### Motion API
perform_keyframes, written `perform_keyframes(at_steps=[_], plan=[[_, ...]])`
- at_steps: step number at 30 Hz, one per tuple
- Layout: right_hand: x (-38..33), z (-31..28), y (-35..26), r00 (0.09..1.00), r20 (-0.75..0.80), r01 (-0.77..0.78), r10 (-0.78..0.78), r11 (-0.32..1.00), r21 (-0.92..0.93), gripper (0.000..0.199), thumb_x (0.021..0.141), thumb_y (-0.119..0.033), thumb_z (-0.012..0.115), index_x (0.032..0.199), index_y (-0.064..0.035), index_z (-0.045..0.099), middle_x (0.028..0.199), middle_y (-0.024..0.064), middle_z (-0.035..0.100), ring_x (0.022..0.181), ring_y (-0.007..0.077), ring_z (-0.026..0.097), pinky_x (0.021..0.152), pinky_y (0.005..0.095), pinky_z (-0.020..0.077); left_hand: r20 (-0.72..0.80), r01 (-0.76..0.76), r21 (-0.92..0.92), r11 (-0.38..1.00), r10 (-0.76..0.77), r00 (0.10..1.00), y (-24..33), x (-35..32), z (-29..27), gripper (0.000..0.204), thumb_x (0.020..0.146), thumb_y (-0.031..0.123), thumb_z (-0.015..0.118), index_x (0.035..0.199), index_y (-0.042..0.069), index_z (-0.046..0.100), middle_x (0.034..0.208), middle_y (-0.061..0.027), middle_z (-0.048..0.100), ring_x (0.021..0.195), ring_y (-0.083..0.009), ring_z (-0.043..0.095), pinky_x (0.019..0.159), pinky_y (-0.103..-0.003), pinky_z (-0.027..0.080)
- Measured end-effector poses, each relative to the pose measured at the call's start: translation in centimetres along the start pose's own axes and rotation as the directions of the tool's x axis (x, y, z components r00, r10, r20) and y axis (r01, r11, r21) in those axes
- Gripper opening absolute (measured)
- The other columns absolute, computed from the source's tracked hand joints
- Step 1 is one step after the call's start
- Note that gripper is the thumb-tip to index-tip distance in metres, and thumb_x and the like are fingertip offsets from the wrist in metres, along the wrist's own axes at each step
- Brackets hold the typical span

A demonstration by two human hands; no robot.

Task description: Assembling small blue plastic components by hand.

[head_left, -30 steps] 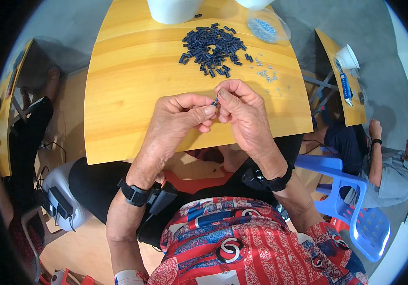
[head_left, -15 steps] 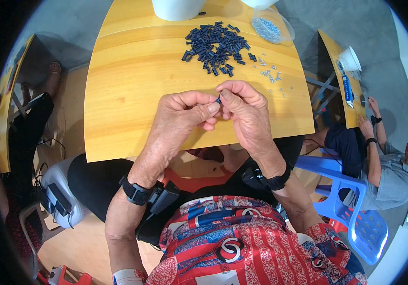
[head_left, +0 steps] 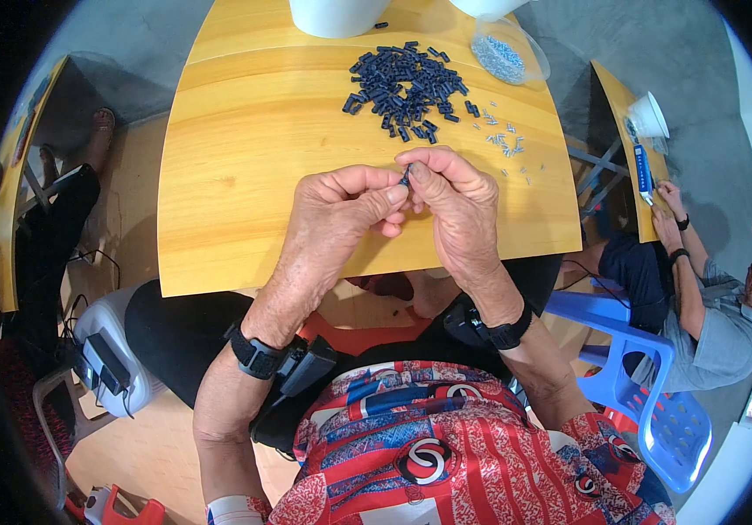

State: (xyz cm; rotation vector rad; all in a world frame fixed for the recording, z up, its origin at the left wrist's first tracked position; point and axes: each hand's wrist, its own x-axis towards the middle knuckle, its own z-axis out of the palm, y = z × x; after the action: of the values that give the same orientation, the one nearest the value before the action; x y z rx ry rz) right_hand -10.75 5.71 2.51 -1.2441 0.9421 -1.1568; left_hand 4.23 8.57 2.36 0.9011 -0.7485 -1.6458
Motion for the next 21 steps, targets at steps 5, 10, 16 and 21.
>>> perform_keyframes(at_steps=[5, 10, 16, 21], plan=[[0.0, 0.3, 0.0, 0.999, -0.002, 0.052, -0.052, 0.998, -0.033, 0.014, 0.089, -0.009, 0.062, 0.096, 0.0014, 0.067, 0.082, 0.0015, 0.063, 0.067, 0.0058, 0.056, 0.061, 0.0196, 0.0477, -0.011, -0.020, -0.020, 1.000, 0.020, 1.000, -0.1, 0.0, 0.2, 0.011, 0.087, 0.006, 0.064, 0.094, -0.002, 0.068, 0.082, -0.0064, 0.067, 0.068, -0.0081, 0.058, 0.061, -0.021, 0.050], [0.3, 0.3, 0.6, 0.997, 0.016, 0.077, -0.078, 0.997, 0.016, 0.014, 0.089, -0.009, 0.062, 0.095, 0.0018, 0.067, 0.083, 0.0029, 0.064, 0.067, 0.0071, 0.058, 0.061, 0.0205, 0.0491, -0.044, -0.028, -0.008, 1.000, 0.027, 0.999, -0.2, 0.0, 0.2, 0.012, 0.087, 0.004, 0.063, 0.096, -0.002, 0.068, 0.081, -0.0069, 0.067, 0.067, -0.0084, 0.058, 0.061, -0.022, 0.050], [0.6, 0.5, 1.3, 0.995, 0.005, 0.096, -0.096, 0.995, -0.025, 0.013, 0.090, -0.009, 0.061, 0.094, 0.0017, 0.067, 0.085, 0.0035, 0.063, 0.067, 0.0076, 0.059, 0.060, 0.0206, 0.0492, -0.087, -0.073, -0.017, 0.997, 0.071, 0.994, -0.7, 0.2, 0.1, 0.012, 0.087, 0.003, 0.062, 0.096, -0.003, 0.068, 0.080, -0.0071, 0.067, 0.067, -0.0091, 0.058, 0.061, -0.022, 0.050], [0.2, 1.3, 1.1, 0.994, -0.042, 0.098, -0.097, 0.995, 0.026, 0.012, 0.089, -0.008, 0.062, 0.093, 0.0020, 0.067, 0.086, 0.0043, 0.063, 0.068, 0.0077, 0.059, 0.059, 0.0211, 0.0493, -0.084, -0.134, 0.031, 0.991, 0.136, 0.987, 0.1, 0.0, 0.5, 0.011, 0.086, 0.001, 0.062, 0.093, -0.004, 0.068, 0.078, -0.0066, 0.066, 0.066, -0.0088, 0.058, 0.060, -0.022, 0.050]])
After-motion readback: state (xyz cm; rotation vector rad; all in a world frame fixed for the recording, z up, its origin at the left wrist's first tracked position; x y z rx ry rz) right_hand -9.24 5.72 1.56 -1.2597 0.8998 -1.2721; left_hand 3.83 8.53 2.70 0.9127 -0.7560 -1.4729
